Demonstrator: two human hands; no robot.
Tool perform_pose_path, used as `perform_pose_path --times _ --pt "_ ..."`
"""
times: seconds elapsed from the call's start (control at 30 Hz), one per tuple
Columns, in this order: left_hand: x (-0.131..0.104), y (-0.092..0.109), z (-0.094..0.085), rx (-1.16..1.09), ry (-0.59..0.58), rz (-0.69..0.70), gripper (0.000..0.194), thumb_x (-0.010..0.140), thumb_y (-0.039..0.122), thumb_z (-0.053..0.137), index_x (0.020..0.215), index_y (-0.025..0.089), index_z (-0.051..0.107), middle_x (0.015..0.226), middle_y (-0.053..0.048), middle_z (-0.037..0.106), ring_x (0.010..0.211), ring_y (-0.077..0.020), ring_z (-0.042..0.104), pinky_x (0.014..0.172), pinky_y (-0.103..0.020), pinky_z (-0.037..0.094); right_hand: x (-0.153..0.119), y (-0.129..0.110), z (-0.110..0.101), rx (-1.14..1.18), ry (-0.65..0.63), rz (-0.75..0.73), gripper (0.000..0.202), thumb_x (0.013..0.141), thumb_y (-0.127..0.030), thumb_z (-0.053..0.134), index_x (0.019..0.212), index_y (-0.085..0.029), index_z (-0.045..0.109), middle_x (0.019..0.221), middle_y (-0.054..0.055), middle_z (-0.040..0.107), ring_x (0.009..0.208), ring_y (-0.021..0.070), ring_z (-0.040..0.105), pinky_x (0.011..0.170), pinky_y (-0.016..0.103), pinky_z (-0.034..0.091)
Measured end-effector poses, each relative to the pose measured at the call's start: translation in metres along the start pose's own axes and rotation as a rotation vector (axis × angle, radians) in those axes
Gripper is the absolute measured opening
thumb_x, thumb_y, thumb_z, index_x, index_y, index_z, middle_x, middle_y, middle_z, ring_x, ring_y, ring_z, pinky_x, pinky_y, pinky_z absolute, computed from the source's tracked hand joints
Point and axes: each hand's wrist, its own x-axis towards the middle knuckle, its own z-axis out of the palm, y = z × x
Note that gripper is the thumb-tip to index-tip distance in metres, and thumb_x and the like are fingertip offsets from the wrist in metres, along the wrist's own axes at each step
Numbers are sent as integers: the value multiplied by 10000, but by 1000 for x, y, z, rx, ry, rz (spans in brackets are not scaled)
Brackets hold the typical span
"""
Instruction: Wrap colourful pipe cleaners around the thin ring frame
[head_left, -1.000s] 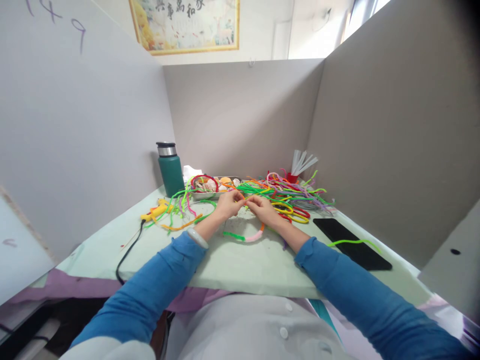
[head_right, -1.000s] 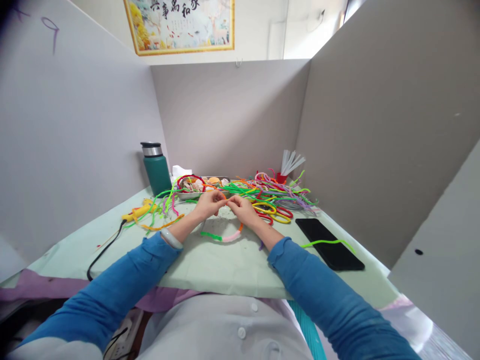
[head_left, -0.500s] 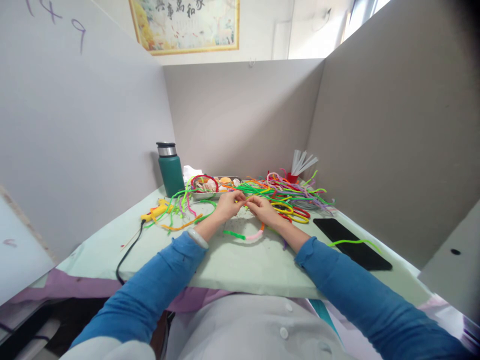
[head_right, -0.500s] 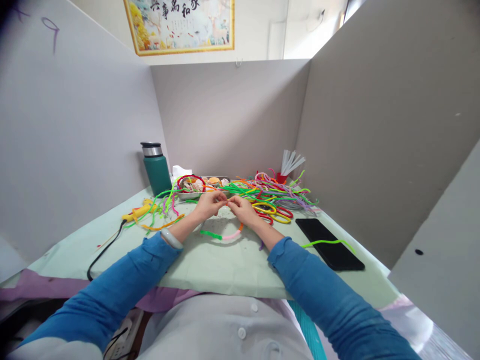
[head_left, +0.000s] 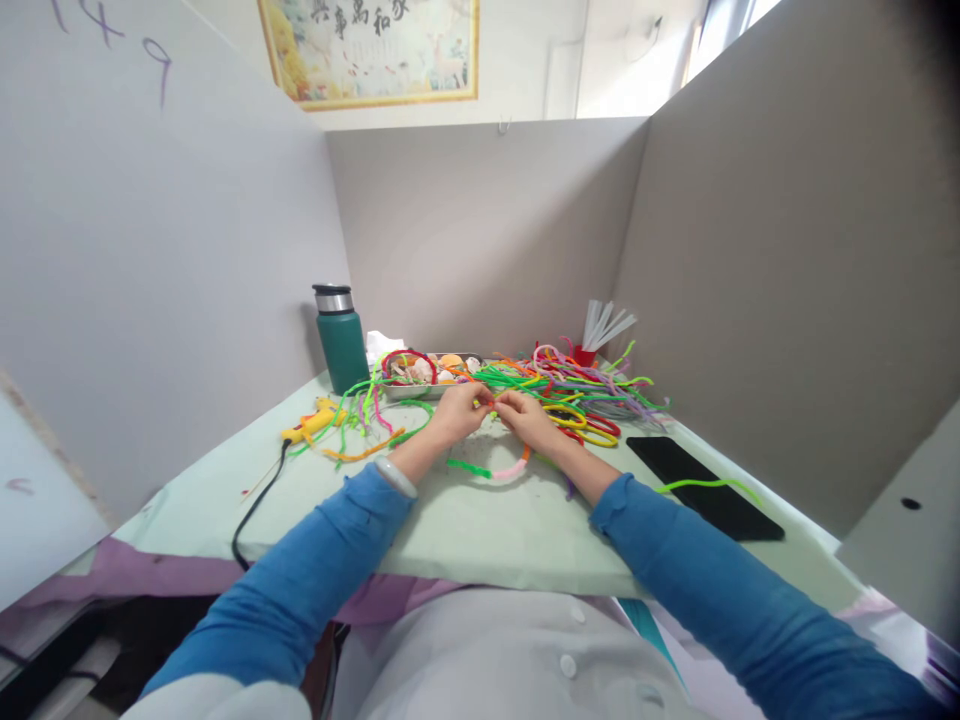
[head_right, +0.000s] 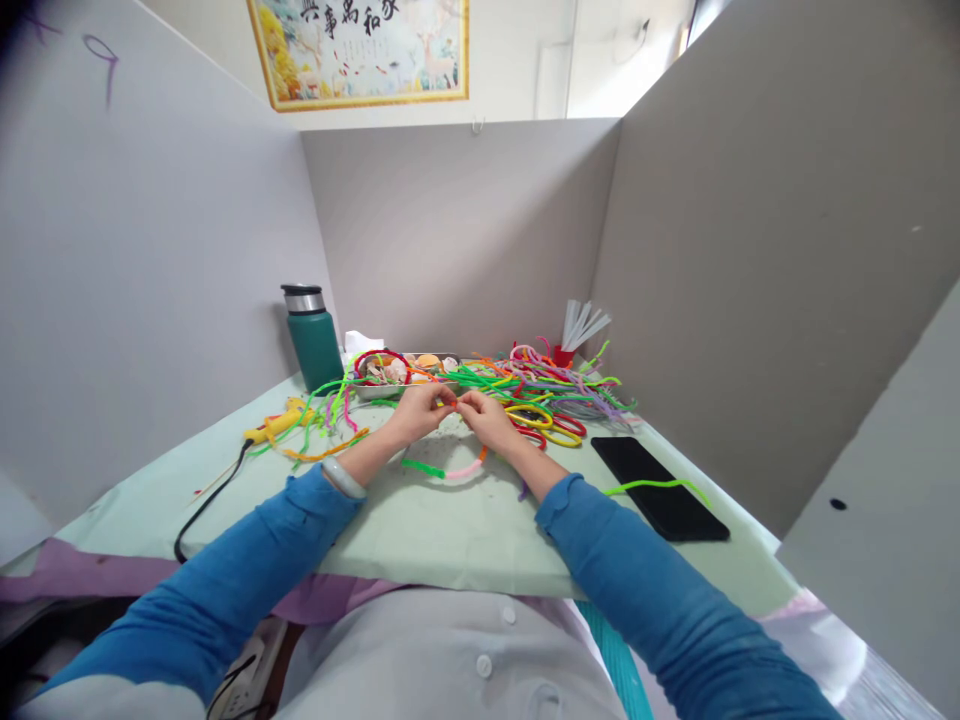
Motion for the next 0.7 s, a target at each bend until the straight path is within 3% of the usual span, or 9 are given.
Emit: perform_pose_path --times 0.27,0.7 --pt "-1 0 0 25 -13 28 131 709 170 574 823 161 637 799 -16 656 675 -108 554 658 -201 408 0 -1 0 -24 -4 -2 209 755 -359 476 764 -160 540 535 -52 419 473 76 342 447 207 261" --pt "0 -3 0 119 -25 16 197 760 286 567 843 184 712 812 -52 666 737 -142 561 722 -235 397 0 -1 -1 -63 33 -13 244 751 -381 484 756 -151 566 553 -38 458 500 87 377 461 212 286"
